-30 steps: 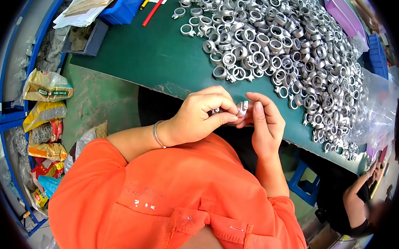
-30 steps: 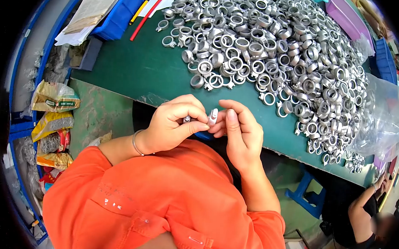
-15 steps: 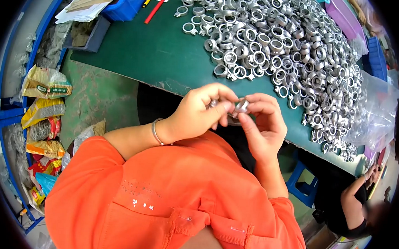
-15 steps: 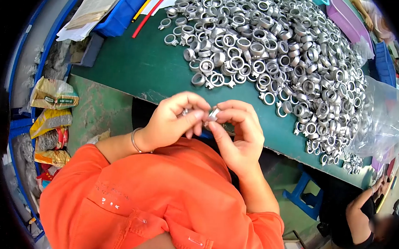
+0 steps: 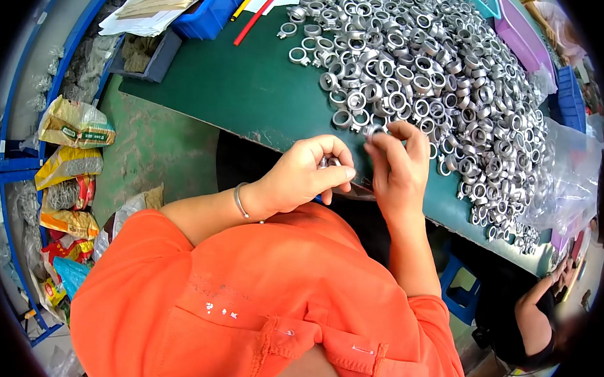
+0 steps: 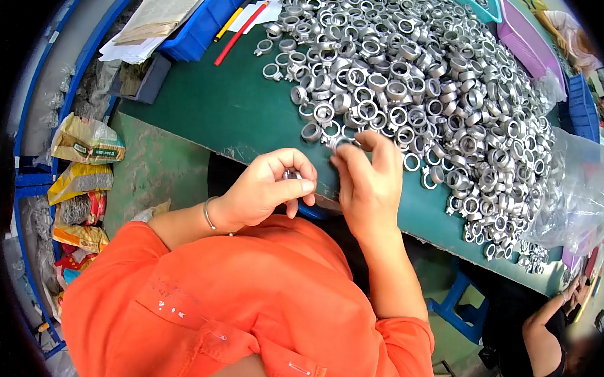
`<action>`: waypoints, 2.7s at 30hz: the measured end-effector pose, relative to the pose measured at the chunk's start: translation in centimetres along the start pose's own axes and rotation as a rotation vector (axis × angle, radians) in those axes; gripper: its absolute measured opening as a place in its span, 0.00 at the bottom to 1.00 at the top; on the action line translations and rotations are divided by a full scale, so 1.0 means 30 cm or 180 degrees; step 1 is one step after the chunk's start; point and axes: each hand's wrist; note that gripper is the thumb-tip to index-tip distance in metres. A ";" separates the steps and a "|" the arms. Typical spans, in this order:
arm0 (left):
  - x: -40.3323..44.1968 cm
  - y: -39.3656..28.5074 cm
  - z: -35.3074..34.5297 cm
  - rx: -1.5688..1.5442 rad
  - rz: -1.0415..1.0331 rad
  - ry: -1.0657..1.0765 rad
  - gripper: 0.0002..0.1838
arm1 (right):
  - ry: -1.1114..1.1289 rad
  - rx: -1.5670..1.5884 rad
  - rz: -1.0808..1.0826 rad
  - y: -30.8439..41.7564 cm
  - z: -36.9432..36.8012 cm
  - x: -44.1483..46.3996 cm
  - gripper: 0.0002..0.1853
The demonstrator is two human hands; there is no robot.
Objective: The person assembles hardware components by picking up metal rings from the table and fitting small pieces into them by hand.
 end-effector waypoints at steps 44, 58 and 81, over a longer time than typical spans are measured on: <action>-0.027 0.009 -0.016 0.0563 -0.0760 0.0408 0.03 | 0.0810 0.3386 -0.1995 0.071 0.073 -0.128 0.12; -0.027 0.013 -0.014 0.0497 -0.0548 0.0378 0.04 | 0.0962 0.3338 -0.2009 0.077 0.071 -0.132 0.12; 0.005 0.050 0.025 0.1231 -0.0973 0.0398 0.05 | 0.0968 0.3330 -0.2228 0.068 0.057 -0.123 0.10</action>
Point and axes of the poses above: each hand's wrist, its own x-axis towards the middle knuckle, its own z-axis out of the back of the hand, y = z × x, and after that the axes turned 12 degrees about -x, right-handed
